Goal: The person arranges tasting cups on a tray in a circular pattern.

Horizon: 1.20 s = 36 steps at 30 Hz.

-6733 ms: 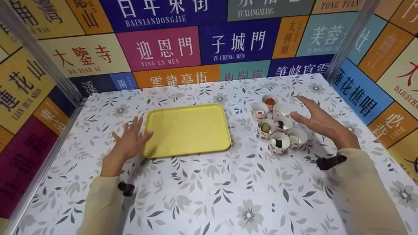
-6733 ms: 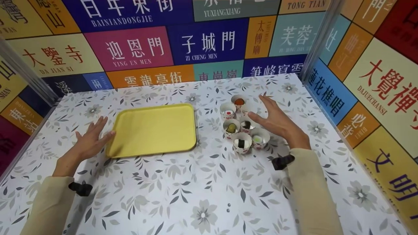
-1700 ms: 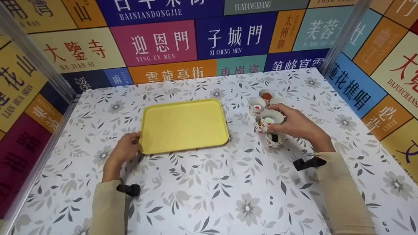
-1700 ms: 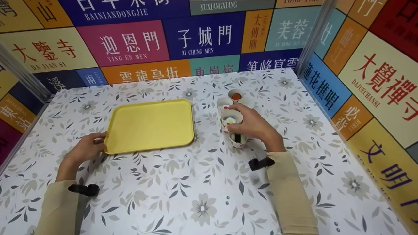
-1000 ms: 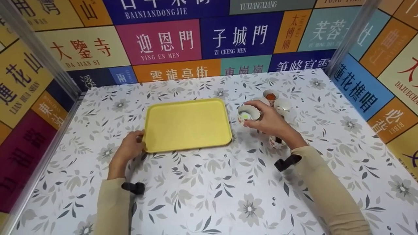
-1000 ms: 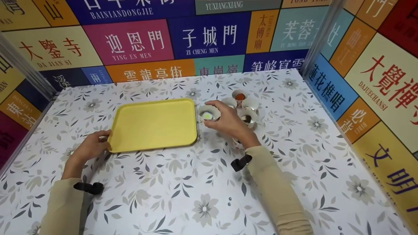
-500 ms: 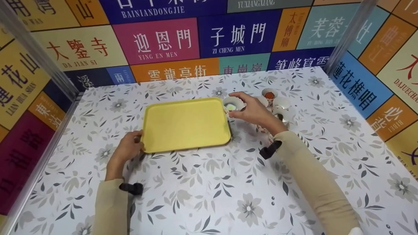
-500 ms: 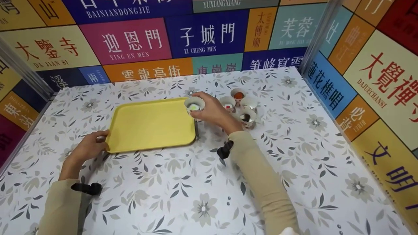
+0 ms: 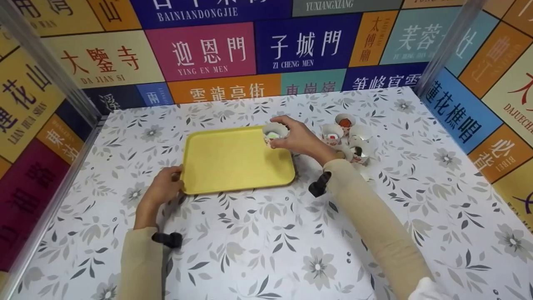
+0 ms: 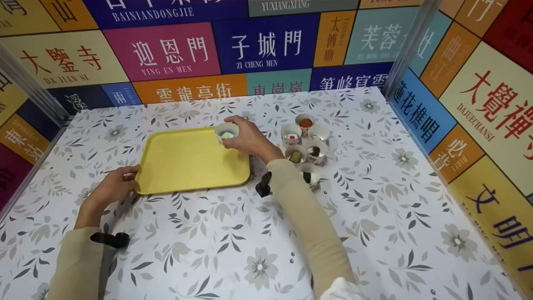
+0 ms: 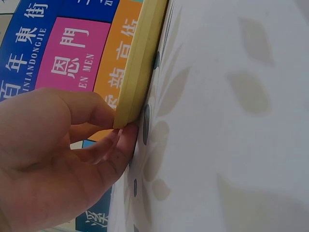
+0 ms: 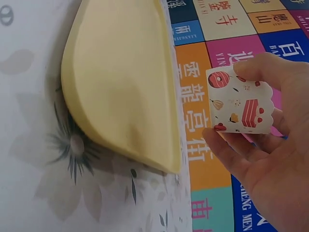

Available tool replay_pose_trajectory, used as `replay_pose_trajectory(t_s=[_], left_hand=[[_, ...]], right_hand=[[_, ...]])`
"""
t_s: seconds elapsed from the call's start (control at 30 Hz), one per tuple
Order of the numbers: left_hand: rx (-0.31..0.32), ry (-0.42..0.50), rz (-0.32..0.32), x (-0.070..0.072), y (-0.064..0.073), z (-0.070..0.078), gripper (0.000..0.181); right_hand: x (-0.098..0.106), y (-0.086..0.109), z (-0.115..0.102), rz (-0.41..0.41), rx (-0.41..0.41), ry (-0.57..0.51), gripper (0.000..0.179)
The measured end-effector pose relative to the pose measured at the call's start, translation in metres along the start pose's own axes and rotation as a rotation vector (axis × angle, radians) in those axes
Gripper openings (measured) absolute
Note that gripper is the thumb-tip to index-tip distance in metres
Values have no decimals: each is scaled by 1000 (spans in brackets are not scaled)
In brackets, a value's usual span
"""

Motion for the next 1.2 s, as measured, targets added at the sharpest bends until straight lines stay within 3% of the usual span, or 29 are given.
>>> replay_pose_trajectory(t_s=[0.3,0.43,0.6,0.9,1.2], left_hand=[[-14,-31,7,4,0,1,58],[-50,-24,30,7,1,2,56],[-97,-19,33,7,3,2,54],[-47,-29,29,3,4,0,56],[-34,-22,39,2,1,0,55]], right_hand=[[-25,-15,-19,4,5,21,72],[-38,-19,-21,18,20,-25,69],[-52,-25,-16,29,-29,-93,60],[-64,-35,-12,4,-62,-53,65],[-71,-44,-18,36,-47,-40,52]])
Point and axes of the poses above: each hand's wrist, its own y-axis away from the middle knuckle, its own x-axis out of the back of the hand, z = x × y, the point moved 6 cm from there along -y, towards the middle knuckle, and after that the axes turned 13 degrees about z, right-handed, at the moved point
